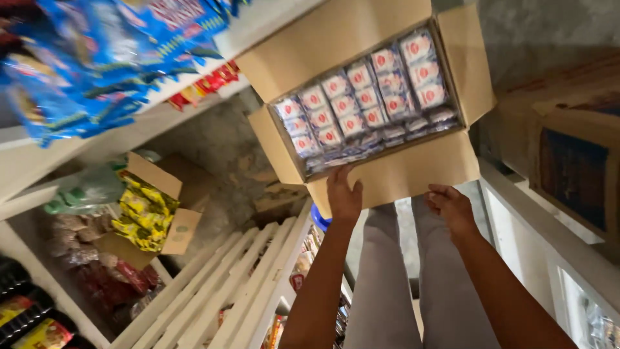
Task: Stocking a grocery store shelf by removing small packets of milk/dairy from a cardboard box and placing them on the shelf.
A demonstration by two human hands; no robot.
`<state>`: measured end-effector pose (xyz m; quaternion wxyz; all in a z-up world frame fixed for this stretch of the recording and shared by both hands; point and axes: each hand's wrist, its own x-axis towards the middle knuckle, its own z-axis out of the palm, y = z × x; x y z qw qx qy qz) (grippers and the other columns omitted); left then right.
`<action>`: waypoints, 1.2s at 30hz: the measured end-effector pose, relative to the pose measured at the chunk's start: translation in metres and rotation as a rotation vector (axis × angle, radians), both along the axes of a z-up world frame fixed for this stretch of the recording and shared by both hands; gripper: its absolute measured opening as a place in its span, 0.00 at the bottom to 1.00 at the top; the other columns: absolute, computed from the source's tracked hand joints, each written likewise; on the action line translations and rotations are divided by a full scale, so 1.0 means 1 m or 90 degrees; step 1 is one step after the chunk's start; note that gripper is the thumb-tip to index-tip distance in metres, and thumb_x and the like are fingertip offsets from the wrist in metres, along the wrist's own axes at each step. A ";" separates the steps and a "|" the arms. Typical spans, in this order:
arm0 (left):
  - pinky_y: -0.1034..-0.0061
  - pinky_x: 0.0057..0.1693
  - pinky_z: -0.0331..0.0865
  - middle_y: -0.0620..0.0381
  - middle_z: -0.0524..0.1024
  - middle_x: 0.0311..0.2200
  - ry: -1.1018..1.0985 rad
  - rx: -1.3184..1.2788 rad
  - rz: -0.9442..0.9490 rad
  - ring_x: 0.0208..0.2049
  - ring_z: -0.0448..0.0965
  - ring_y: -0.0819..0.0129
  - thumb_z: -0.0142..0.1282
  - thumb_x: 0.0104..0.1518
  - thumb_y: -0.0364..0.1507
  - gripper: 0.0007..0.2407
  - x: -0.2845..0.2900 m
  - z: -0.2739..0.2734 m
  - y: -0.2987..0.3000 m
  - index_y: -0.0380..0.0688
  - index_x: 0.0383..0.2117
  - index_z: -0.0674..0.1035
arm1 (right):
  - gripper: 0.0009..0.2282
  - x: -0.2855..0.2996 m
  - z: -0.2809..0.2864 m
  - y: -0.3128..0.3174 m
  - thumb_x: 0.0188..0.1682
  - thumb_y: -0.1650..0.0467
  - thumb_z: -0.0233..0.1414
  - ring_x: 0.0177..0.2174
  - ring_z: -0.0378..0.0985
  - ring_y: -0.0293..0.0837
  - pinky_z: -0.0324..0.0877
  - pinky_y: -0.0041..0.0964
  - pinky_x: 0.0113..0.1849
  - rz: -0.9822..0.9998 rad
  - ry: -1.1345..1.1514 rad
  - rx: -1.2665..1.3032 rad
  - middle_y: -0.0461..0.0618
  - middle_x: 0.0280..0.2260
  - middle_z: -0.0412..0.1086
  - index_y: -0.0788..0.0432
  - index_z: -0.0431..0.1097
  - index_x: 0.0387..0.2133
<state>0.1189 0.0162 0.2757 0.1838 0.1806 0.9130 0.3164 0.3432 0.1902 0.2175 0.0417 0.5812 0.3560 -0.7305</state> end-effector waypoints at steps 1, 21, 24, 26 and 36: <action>0.57 0.63 0.65 0.41 0.73 0.54 -0.007 -0.004 0.001 0.57 0.70 0.42 0.63 0.50 0.24 0.20 0.005 -0.011 0.005 0.40 0.51 0.77 | 0.11 0.012 -0.011 -0.007 0.52 0.75 0.53 0.31 0.72 0.40 0.66 0.35 0.33 0.001 -0.007 -0.004 0.50 0.36 0.75 0.64 0.72 0.48; 0.49 0.63 0.61 0.48 0.74 0.47 0.116 -0.243 -0.351 0.53 0.71 0.52 0.51 0.55 0.28 0.17 0.027 -0.242 0.147 0.38 0.51 0.76 | 0.15 0.060 -0.118 -0.060 0.48 0.67 0.58 0.34 0.77 0.43 0.71 0.35 0.37 -0.050 -0.056 -0.077 0.48 0.36 0.74 0.64 0.73 0.45; 0.51 0.61 0.64 0.50 0.77 0.42 0.128 -0.290 -0.415 0.50 0.74 0.52 0.52 0.58 0.30 0.09 0.019 -0.252 0.160 0.44 0.43 0.78 | 0.15 0.088 -0.144 -0.069 0.52 0.67 0.59 0.31 0.70 0.44 0.64 0.36 0.34 -0.052 -0.061 -0.067 0.54 0.35 0.74 0.66 0.74 0.47; 0.54 0.55 0.68 0.50 0.79 0.39 0.147 -0.279 -0.430 0.45 0.77 0.53 0.53 0.57 0.30 0.10 0.019 -0.272 0.160 0.44 0.43 0.78 | 0.14 0.074 -0.129 -0.062 0.52 0.67 0.59 0.32 0.70 0.43 0.65 0.36 0.35 -0.061 -0.052 -0.066 0.53 0.36 0.74 0.66 0.74 0.46; 0.60 0.39 0.77 0.47 0.83 0.32 0.014 -0.232 -0.576 0.33 0.85 0.52 0.58 0.55 0.29 0.09 -0.008 -0.268 0.167 0.39 0.39 0.81 | 0.17 0.037 -0.103 -0.036 0.51 0.67 0.58 0.35 0.75 0.42 0.68 0.36 0.38 -0.104 -0.009 -0.038 0.51 0.38 0.74 0.66 0.72 0.50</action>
